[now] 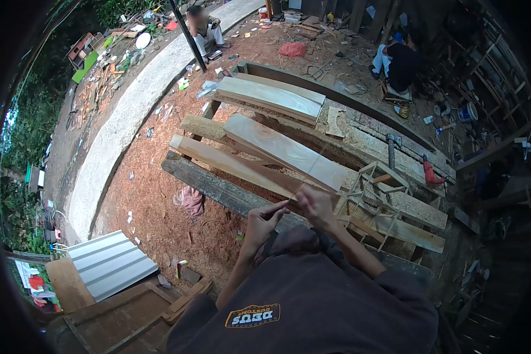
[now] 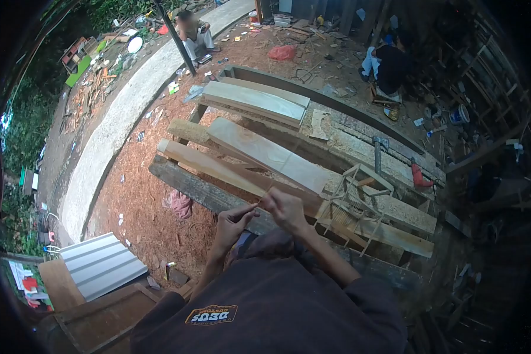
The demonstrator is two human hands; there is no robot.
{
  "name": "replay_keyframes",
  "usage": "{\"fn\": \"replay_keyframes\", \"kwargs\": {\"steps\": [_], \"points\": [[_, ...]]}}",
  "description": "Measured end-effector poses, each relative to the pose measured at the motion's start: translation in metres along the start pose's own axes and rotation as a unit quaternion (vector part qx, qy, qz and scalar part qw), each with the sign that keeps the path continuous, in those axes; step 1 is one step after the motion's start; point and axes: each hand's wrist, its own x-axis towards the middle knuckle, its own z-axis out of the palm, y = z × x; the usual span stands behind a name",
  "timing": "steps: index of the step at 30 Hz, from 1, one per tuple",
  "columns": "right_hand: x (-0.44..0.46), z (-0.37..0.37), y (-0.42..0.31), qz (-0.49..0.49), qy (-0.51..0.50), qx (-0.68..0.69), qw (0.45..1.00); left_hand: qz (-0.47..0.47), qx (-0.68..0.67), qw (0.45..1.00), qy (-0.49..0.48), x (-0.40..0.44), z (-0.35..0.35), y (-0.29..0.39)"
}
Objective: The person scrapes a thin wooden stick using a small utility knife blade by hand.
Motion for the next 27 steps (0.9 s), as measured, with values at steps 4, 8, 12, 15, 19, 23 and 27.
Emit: {"fn": "replay_keyframes", "kwargs": {"steps": [4,8,12,15,19,23,27], "points": [[0.001,0.0,0.001,0.025,-0.032,0.018,0.999,-0.021,0.028,0.999,0.003,-0.002,-0.004,-0.004],[0.019,-0.004,0.015,0.089,0.036,0.177,0.98,-0.011,0.018,1.0,0.008,-0.008,-0.01,-0.001],[0.013,0.005,0.01,0.075,-0.088,0.343,0.932,-0.015,0.014,1.0,0.002,-0.011,-0.011,-0.009],[0.014,-0.004,-0.004,0.105,-0.118,0.403,0.902,-0.034,0.004,0.999,0.002,-0.011,-0.011,-0.005],[0.008,0.011,-0.005,0.062,-0.134,0.403,0.903,-0.047,-0.013,0.999,0.003,-0.008,-0.008,0.009],[-0.003,0.031,0.009,0.052,-0.14,0.405,0.902,0.034,0.004,0.999,0.029,0.003,-0.002,-0.013],[-0.004,0.023,0.006,0.068,-0.11,0.394,0.91,0.049,0.016,0.999,0.015,0.003,-0.002,-0.009]]}}
